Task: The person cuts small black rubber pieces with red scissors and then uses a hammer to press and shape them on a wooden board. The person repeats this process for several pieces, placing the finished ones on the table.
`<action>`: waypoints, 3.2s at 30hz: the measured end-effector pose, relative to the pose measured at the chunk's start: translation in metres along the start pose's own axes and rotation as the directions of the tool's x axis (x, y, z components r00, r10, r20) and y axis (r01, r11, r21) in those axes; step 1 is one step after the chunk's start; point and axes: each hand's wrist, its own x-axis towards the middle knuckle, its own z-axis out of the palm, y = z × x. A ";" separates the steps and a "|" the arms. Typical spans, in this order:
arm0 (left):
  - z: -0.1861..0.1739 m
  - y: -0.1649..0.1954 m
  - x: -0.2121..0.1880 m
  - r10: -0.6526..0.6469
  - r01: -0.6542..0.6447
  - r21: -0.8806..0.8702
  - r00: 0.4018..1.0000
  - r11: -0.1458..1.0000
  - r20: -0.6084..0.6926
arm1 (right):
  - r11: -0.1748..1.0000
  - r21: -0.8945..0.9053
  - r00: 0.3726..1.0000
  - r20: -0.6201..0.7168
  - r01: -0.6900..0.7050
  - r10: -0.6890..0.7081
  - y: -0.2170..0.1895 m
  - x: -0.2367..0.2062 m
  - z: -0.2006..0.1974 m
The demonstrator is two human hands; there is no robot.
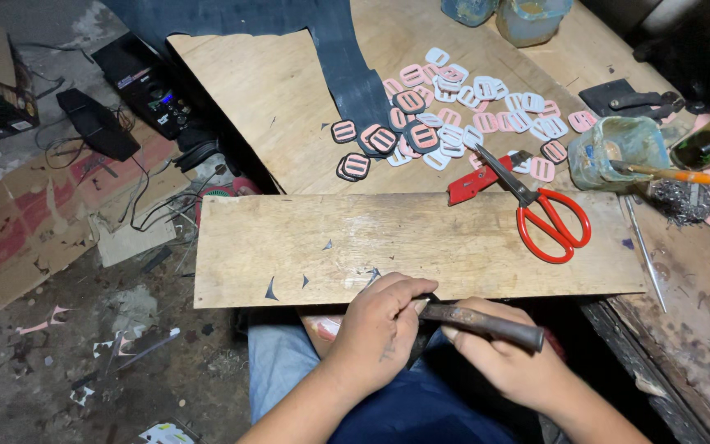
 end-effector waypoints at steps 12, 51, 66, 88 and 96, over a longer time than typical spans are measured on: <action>0.005 0.002 0.009 0.104 -0.087 0.272 0.994 0.958 -0.046 | 0.754 -0.495 0.845 -0.072 0.431 -0.530 -0.028 -0.007 -0.004; -0.001 -0.027 0.002 0.193 -0.093 0.498 0.969 0.862 -0.152 | 0.857 -0.447 0.867 -0.288 0.254 -0.407 -0.024 0.040 0.013; -0.005 -0.037 0.016 0.141 -0.018 0.473 0.964 0.881 -0.226 | 0.669 -0.739 0.903 -0.235 0.074 -0.359 0.003 0.053 -0.015; 0.008 -0.020 0.058 -0.282 0.255 -0.231 0.955 0.939 -0.092 | 0.930 0.362 0.960 -0.233 -0.064 0.157 0.024 0.083 -0.003; -0.026 -0.048 0.111 -0.005 0.022 0.210 0.997 0.977 -0.081 | 0.991 0.064 0.947 -0.293 -0.119 0.133 0.023 0.127 -0.056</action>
